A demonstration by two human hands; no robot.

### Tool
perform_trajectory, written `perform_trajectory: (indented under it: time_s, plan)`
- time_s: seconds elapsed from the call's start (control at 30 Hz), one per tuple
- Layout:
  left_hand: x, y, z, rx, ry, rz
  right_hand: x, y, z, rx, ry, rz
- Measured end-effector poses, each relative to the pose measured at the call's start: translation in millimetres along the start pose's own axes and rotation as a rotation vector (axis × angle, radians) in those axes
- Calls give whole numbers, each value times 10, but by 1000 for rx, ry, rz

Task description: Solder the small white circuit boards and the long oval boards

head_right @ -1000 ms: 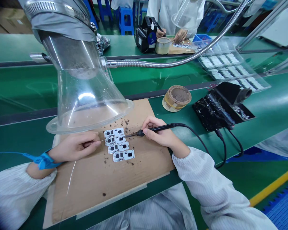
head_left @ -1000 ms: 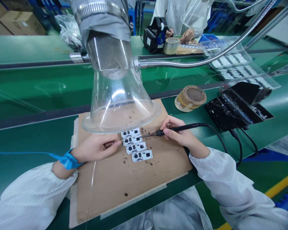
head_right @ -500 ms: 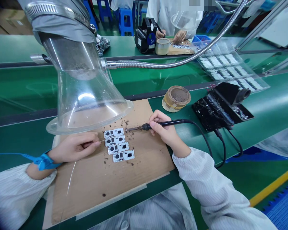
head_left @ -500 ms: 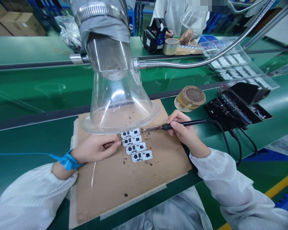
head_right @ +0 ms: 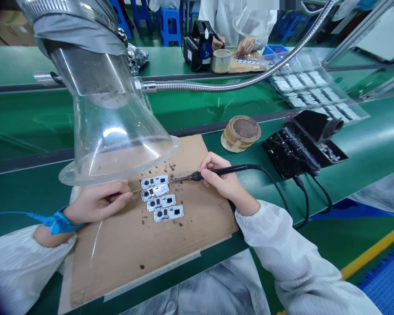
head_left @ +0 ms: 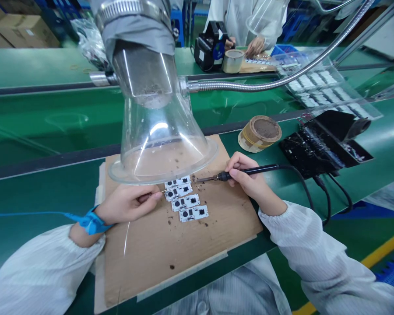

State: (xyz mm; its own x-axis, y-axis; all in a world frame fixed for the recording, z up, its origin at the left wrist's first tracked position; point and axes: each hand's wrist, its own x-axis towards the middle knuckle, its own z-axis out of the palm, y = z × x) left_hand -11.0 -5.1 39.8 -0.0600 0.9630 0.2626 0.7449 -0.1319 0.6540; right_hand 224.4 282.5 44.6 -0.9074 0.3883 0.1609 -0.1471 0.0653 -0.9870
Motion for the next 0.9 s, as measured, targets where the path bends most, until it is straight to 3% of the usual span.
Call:
perform_trajectory:
  time_s: [0.37, 0.67, 0.9]
  plan:
    - [46, 25, -1, -24, -32, 17, 5, -35, 47, -128, -111, -21]
    - [47, 33, 1, -2, -23, 25, 11, -28, 58, -182, -117, -24]
    - [37, 23, 2, -14, -26, 31, 9, -11, 45, -68, -61, 10]
